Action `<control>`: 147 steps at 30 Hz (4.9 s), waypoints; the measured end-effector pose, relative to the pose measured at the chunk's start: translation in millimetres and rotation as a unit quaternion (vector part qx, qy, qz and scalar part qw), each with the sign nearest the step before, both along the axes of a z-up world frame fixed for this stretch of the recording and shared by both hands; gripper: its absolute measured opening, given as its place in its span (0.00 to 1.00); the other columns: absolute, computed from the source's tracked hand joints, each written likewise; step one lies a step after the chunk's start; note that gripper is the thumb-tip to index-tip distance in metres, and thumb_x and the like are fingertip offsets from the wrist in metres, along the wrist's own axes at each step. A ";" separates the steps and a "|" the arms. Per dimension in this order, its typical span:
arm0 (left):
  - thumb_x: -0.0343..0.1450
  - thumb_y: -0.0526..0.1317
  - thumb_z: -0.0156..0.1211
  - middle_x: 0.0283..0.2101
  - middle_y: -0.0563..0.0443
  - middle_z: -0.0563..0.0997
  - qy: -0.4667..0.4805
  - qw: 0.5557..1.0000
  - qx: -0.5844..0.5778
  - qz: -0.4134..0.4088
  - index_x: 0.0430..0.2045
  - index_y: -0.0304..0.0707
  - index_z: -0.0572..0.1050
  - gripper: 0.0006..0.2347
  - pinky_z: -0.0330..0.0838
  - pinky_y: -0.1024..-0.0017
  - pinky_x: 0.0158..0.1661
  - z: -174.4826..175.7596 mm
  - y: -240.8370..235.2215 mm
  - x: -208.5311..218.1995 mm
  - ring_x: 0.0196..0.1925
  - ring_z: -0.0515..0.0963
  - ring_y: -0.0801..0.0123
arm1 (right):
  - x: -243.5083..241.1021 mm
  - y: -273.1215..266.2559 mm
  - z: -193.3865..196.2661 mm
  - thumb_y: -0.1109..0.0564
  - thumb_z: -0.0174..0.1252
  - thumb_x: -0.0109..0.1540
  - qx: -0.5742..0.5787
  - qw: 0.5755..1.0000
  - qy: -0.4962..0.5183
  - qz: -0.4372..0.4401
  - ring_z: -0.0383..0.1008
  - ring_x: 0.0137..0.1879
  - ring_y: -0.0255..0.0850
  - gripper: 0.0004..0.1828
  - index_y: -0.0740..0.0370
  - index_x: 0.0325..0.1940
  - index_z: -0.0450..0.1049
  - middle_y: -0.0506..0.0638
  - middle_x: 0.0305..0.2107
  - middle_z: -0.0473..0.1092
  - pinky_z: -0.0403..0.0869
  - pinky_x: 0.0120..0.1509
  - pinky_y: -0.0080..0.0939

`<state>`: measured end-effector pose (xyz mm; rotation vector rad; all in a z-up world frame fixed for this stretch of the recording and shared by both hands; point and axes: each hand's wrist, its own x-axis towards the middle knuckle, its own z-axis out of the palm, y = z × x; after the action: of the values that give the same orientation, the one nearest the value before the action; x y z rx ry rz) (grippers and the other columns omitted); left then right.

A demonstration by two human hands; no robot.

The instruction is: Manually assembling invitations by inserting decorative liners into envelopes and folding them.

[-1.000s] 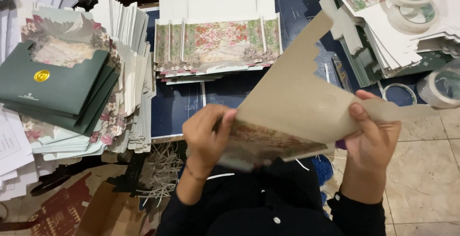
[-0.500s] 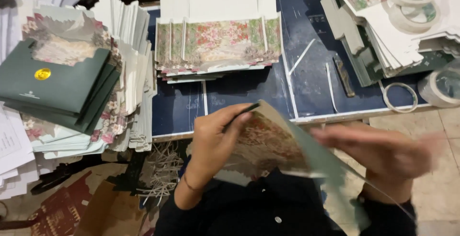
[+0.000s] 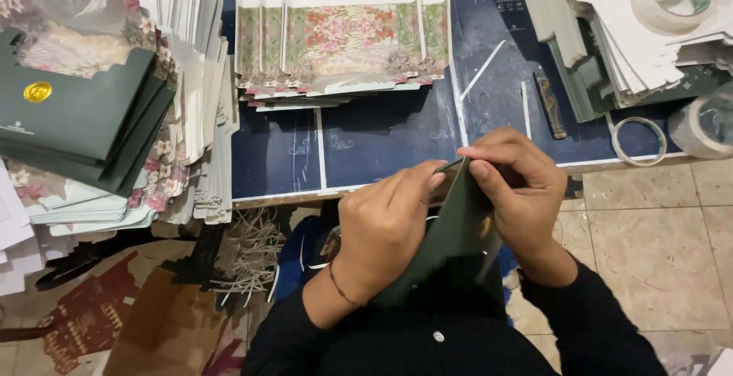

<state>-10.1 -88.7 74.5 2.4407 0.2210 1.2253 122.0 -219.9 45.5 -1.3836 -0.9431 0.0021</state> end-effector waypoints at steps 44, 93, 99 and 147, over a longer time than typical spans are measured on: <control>0.83 0.26 0.61 0.30 0.54 0.80 0.087 0.970 -0.073 -0.214 0.71 0.35 0.70 0.19 0.70 0.71 0.30 -12.0 13.1 -47.8 0.25 0.72 0.71 | -6.4 -28.9 32.2 0.60 0.76 0.62 -0.114 0.976 -0.052 -0.176 0.74 0.63 0.53 0.33 0.71 0.67 0.71 0.63 0.59 0.67 0.85 0.65 0.45; 0.72 0.64 0.48 0.41 0.43 0.75 -0.006 0.999 -0.036 -0.034 0.43 0.35 0.78 0.28 0.69 0.52 0.59 -16.6 24.4 11.1 0.42 0.78 0.50 | -12.3 3.8 -47.8 0.65 0.57 0.87 -0.135 0.962 -0.184 -0.152 0.79 0.50 0.54 0.11 0.81 0.64 0.79 0.68 0.55 0.75 0.74 0.55 0.49; 0.70 0.53 0.58 0.41 0.50 0.80 -0.021 0.993 -0.103 -0.046 0.43 0.41 0.78 0.17 0.66 0.60 0.50 -17.6 14.1 9.6 0.44 0.83 0.55 | -3.4 2.3 -29.2 0.57 0.55 0.83 -0.075 0.996 -0.038 -0.035 0.74 0.61 0.54 0.12 0.71 0.57 0.66 0.68 0.53 0.70 0.71 0.68 0.45; 0.81 0.48 0.55 0.57 0.44 0.82 -0.003 0.951 -0.277 -0.139 0.58 0.39 0.76 0.16 0.83 0.63 0.63 21.0 59.7 -21.7 0.59 0.86 0.59 | -54.6 -21.6 -27.5 0.59 0.53 0.75 -0.280 0.935 -0.215 0.015 0.78 0.31 0.39 0.32 0.54 0.85 0.56 0.59 0.59 0.81 0.76 0.39 0.44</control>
<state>-31.8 -28.9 95.5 1.9030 0.1814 0.8984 67.4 -241.6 18.0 -1.9444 -1.4001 -0.0104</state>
